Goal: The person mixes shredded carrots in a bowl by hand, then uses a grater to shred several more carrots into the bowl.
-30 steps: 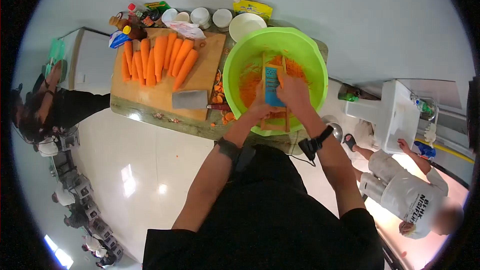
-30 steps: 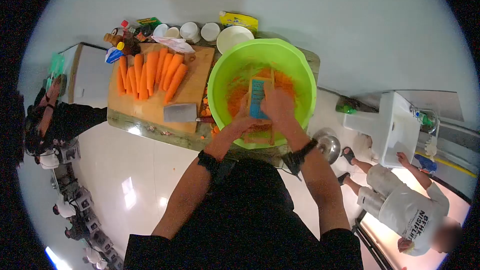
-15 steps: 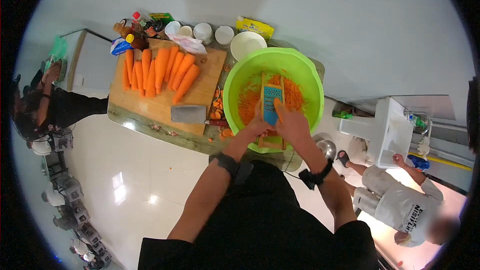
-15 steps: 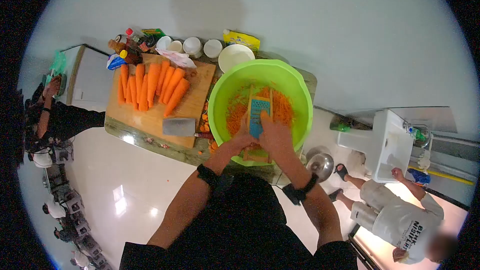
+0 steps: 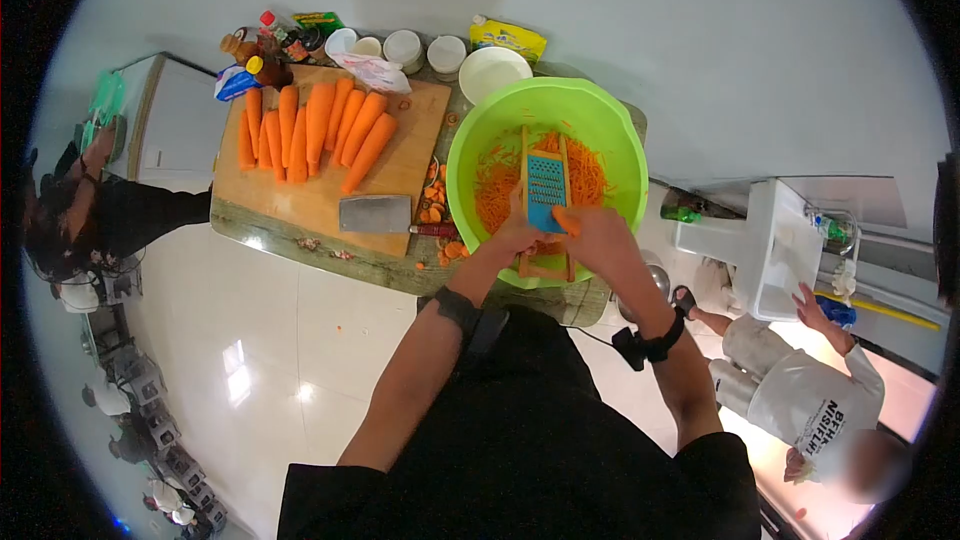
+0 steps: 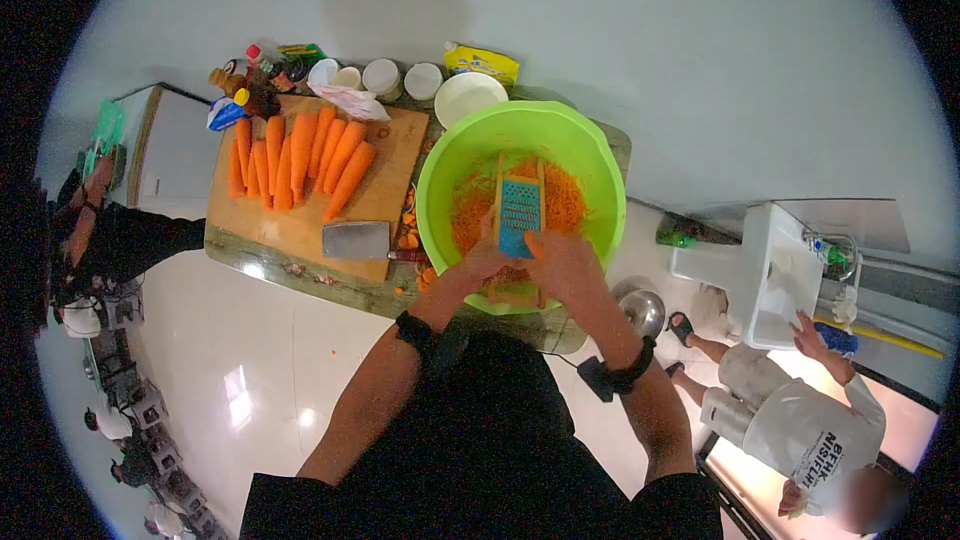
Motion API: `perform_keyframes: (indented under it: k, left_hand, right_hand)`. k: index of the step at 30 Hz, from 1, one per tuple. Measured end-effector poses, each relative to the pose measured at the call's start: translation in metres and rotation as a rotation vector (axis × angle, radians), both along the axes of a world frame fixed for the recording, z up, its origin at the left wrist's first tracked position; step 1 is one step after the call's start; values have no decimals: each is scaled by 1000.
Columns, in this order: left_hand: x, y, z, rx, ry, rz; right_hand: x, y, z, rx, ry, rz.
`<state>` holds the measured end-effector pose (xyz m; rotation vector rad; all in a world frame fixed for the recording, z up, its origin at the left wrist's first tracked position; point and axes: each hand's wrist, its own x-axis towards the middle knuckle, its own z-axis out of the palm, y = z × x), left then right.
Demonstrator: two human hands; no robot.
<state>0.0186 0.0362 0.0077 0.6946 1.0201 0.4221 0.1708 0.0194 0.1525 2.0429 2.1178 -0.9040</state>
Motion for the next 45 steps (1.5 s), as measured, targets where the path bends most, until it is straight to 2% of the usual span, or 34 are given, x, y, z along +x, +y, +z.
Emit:
perform_keyframes:
  k: [4, 5, 6, 7, 8, 9, 10, 12, 13, 15, 16, 18, 22, 24, 25, 30, 33, 34, 36, 38, 40, 42, 43, 45]
  left_hand:
    - [2, 1, 6, -60, 35, -44]
    - [4, 4, 7, -72, 39, -58]
    - [10, 6, -15, -75, 35, -55]
    - [17, 6, -54, 12, -145, -88]
    - [17, 6, -77, 97, -318, -113]
    - [17, 4, -81, 99, -276, -100]
    - [14, 5, -70, 64, -191, -92]
    - [12, 2, -49, -16, -80, -96]
    - [9, 0, -42, -38, -64, -97]
    - [7, 0, -29, -67, -27, -99]
    - [4, -1, -23, -74, -17, -94]
    - [0, 1, -13, -92, 1, -89]
    - [4, 9, 17, -31, 59, -86]
    - [-2, 10, 27, -19, 101, -116]
    - [-3, 9, 29, -34, 64, -101]
    - [0, 7, 28, -104, 28, -53]
    - [0, 5, 24, -73, -18, -52]
    - [1, 5, 21, -54, -19, -50]
    - [3, 4, 15, -37, -15, -53]
    - [4, 2, 14, 10, -36, 28]
    - [-1, 4, 14, -5, -12, -42]
    - [3, 4, 6, -13, 4, -112]
    - [5, 2, -8, -5, 24, -159]
    - [3, 4, -17, -4, 56, -193]
  right_hand:
    - [8, 23, -9, -90, 23, 59]
    - [8, 23, -21, -5, 18, 32]
    - [8, 24, -34, 79, 13, 8]
    - [13, 26, -51, 75, 12, 16]
    - [22, 32, -70, 176, 85, 41]
    - [24, 39, -83, 274, 163, 65]
    - [17, 52, -76, 263, 172, 72]
    - [16, 74, -60, 11, -23, -22]
    - [18, 78, -69, 10, -26, -30]
    - [20, 89, -84, 211, -9, -132]
    - [18, 101, -83, 215, -2, -133]
    - [14, 113, -84, 20, -151, -47]
    - [13, 90, -76, 121, -80, -59]
    - [8, 66, -62, 93, -42, 120]
    - [7, 51, -53, 89, -43, 120]
    - [2, -3, 11, -46, 3, 50]
    - [-3, -12, 27, -42, 3, -21]
    - [-1, -12, 19, -42, 4, -24]
    - [5, -12, -10, 143, 50, 46]
    - [10, 4, -25, 90, 11, 119]
    - [10, 19, -31, 32, -33, 187]
    - [6, 34, -35, 80, 7, 35]
    - [8, 43, -36, 82, 6, 35]
    - [6, 63, -42, -42, 56, -169]
